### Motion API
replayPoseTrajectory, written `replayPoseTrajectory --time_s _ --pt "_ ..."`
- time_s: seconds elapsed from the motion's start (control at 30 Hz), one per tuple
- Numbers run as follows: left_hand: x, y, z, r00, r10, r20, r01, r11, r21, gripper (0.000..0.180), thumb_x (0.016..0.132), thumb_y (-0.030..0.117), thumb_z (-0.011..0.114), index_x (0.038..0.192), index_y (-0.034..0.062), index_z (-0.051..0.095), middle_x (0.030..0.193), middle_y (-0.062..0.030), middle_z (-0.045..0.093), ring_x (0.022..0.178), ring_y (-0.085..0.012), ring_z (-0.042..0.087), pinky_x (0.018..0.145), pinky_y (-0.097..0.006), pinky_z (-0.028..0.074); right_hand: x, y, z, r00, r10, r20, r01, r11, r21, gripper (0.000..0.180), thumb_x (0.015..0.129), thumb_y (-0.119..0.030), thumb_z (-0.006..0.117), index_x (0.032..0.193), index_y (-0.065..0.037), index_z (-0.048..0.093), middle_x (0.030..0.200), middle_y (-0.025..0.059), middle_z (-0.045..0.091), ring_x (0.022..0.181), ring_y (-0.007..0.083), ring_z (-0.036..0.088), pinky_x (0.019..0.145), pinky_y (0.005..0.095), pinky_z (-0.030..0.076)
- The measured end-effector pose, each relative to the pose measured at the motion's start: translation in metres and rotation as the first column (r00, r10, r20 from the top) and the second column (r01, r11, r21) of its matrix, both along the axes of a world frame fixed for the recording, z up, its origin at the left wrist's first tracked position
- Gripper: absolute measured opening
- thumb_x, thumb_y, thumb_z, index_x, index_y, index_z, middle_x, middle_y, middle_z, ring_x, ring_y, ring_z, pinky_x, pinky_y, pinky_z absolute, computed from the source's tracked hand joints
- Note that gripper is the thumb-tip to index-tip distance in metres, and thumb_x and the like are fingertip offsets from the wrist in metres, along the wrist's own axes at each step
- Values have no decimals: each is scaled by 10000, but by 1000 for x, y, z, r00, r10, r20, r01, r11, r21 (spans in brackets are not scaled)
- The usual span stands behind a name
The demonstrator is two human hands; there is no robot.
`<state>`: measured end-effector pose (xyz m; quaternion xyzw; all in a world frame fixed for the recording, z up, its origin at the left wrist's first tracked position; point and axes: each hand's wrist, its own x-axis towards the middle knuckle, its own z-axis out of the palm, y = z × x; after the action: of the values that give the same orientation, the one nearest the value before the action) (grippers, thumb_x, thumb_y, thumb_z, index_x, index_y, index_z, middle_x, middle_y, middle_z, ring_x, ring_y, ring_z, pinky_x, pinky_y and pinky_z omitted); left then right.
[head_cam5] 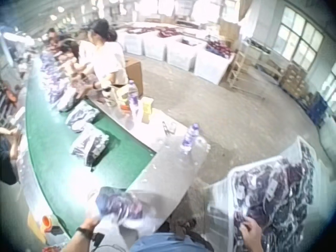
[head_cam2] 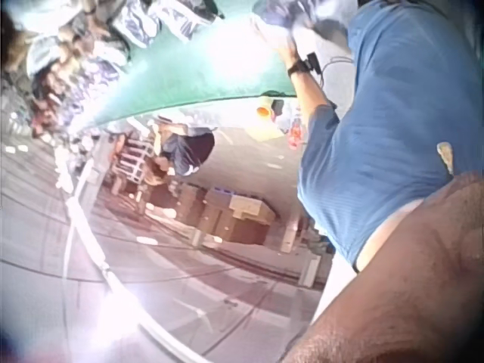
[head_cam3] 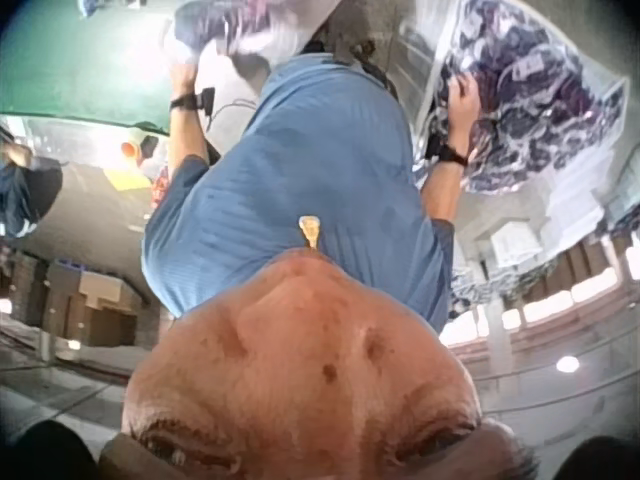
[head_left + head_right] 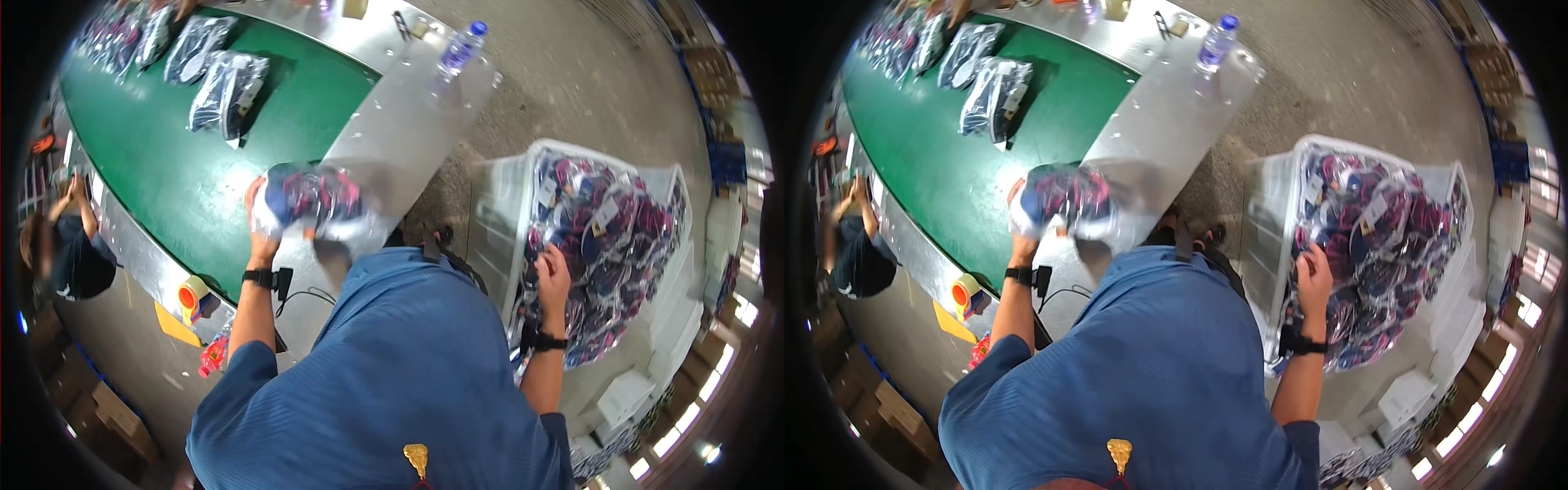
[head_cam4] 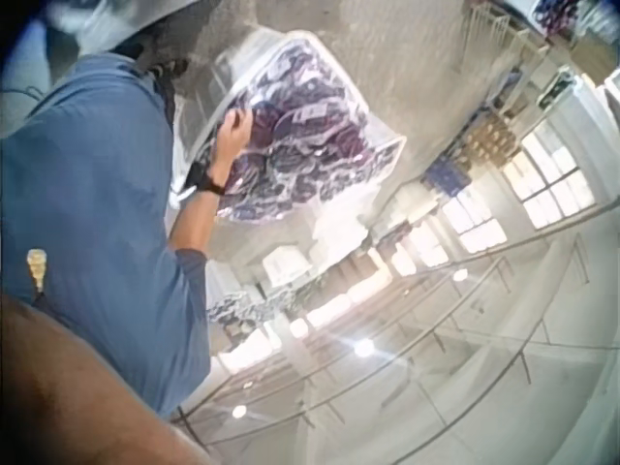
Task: Picking up packaged shoes from a bin and placing them onto a conveyor belt for processing.
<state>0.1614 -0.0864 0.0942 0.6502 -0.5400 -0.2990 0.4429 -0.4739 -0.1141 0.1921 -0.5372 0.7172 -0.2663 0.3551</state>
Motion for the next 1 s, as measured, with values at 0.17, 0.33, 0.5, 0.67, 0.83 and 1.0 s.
replayPoseTrajectory --time_s 0.17,0.33,0.5,0.67,0.83,1.0 --pt "9 50 -7 766 312 -563 -25 889 458 414 1050 204 474 1442 77 518 1455 -78 535 1319 -220 518 1100 -365 413 16 2 -10 995 97 19 -97 995 -2 393 953 -95 658 1334 -17 603 1006 84 712 885 134 658 829 286 529" --pt "-16 67 8 891 74 -448 154 879 452 1189 803 78 828 1640 93 -15 1609 -201 253 1451 -300 325 1215 -432 267 44 -12 4 982 188 -27 -190 978 -84 404 915 -152 670 1297 -32 615 949 127 731 820 227 713 738 346 560" --pt "-61 38 15 778 186 -601 80 918 388 971 877 -51 685 1634 32 83 1606 -189 299 1402 -297 411 1183 -398 324 59 -23 -13 974 147 174 -117 979 -170 372 909 -193 663 1240 -29 624 936 140 715 871 314 698 782 410 539" --pt "-146 -63 103 758 -299 -580 469 868 165 987 852 139 766 1625 11 166 1576 -194 351 1380 -293 436 1165 -389 334 56 -35 40 937 185 298 -116 966 -233 463 952 -322 684 1261 14 611 939 112 732 868 262 706 777 384 541" --pt "-279 -118 184 670 -506 -544 606 795 6 988 829 91 743 1623 -1 162 1534 -175 398 1329 -269 481 1145 -357 347 52 -30 89 853 226 470 -229 972 -52 837 926 -462 730 1509 34 391 1182 184 700 1040 258 702 893 325 546" --pt "-402 -114 217 578 -522 -627 657 754 -22 912 877 -50 662 1625 11 144 1505 -164 435 1258 -238 536 1089 -336 411 6 0 92 966 66 250 12 955 -295 1305 720 -651 828 1536 136 183 1473 376 423 1396 426 448 1168 396 337"
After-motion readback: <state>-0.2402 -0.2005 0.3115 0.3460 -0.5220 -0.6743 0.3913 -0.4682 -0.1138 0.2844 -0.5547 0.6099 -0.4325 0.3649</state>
